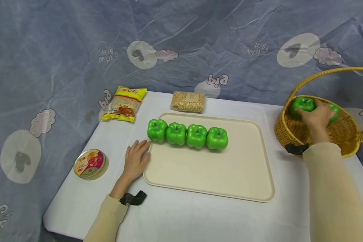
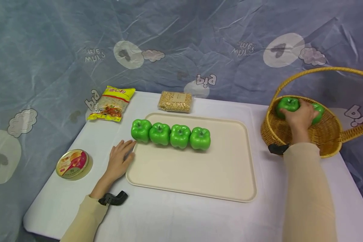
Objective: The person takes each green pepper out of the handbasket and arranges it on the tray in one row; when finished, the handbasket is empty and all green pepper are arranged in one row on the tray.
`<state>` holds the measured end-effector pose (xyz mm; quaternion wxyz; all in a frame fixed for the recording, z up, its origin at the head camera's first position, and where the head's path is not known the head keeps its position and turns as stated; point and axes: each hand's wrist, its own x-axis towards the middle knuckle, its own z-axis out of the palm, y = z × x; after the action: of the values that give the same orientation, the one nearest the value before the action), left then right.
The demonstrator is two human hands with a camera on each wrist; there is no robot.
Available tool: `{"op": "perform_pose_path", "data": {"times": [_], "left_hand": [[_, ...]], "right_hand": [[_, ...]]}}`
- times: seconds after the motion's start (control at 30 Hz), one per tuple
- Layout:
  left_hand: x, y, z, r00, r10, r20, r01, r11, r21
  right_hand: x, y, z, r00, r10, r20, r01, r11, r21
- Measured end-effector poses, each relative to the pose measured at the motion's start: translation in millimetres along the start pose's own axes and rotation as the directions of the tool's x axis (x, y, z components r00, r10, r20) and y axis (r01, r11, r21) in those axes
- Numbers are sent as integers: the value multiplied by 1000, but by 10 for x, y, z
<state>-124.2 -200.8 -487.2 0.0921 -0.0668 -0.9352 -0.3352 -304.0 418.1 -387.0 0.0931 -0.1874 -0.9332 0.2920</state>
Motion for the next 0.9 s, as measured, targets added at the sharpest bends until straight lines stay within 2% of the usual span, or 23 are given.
{"op": "perform_pose_path", "data": {"times": [0.27,0.53,0.9], "left_hand": [[-1,-4,13,1000,-4,2,4,1000,7],[-3,-7,12,1000,-4,0,4,1000,1],[0,-9,13,1000,-3,-6,3,1000,6]], "right_hand": [[-17,-6,38,999,-20,-41,18,999,-27],[-37,19,65,999,-11,-33,10,999,-53],[-108,-8,44,1000,22,-22,-22,1000,-1]]}}
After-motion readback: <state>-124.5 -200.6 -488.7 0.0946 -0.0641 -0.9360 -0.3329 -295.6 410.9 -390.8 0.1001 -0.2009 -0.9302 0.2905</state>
